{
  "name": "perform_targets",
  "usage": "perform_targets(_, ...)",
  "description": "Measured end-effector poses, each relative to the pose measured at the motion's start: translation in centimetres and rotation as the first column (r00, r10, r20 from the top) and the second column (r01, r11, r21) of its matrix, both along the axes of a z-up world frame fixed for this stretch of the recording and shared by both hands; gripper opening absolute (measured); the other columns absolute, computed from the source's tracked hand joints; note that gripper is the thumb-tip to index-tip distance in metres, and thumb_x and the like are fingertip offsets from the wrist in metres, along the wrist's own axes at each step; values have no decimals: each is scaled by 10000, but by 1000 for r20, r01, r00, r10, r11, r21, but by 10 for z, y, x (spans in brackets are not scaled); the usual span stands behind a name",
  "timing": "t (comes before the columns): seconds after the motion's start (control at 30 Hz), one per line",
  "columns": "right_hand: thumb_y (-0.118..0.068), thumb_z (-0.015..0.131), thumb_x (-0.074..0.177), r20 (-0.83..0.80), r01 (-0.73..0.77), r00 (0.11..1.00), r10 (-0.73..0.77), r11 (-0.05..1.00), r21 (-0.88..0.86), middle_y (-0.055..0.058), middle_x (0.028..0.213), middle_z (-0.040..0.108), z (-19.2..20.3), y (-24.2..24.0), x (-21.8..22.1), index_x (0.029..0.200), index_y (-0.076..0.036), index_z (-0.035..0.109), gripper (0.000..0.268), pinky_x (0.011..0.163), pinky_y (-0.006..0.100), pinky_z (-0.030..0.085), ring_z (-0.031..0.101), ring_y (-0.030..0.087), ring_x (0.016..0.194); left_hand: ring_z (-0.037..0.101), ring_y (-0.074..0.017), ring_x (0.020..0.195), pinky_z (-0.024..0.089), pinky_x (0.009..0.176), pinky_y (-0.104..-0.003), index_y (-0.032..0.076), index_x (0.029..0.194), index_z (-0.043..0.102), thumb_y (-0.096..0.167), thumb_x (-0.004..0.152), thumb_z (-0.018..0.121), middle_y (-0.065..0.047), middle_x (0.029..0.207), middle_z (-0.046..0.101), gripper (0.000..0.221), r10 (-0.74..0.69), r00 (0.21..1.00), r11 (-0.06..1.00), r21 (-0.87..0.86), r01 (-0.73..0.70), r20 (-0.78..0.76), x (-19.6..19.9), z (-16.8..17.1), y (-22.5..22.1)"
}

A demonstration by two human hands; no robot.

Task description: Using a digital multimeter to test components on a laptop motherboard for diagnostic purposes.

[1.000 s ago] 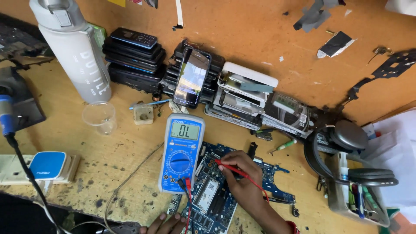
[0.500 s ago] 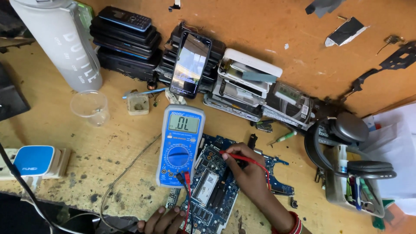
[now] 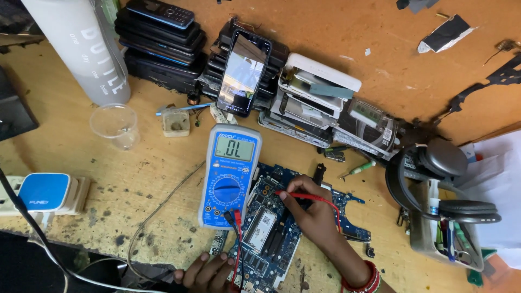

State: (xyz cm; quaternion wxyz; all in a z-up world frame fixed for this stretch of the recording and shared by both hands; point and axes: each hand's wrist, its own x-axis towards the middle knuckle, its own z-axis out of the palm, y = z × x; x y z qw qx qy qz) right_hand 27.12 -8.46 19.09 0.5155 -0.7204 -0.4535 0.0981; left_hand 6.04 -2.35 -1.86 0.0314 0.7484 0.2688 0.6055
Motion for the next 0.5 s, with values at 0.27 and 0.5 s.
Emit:
perform_targets(0.27,-118,725,935,17,-4,1000,4,1000,2,15,783,642,0,0,0,885,-105,653,88,624,264,471,592,127,687,519,-174,1200,118,1246,-449,325,1003,685,668,1063,282,111,1060,680,532,-31,999,998,61,32,-10,-2,4,4)
perform_targets(0.5,-66,717,925,96,-35,995,36,999,-10,17,754,638,2,1,0,844,-113,623,133,541,261,444,575,120,616,517,-167,1173,146,1231,-438,334,991,660,576,1097,257,114,1054,664,481,0,1000,997,75,-2,26,2,5,5)
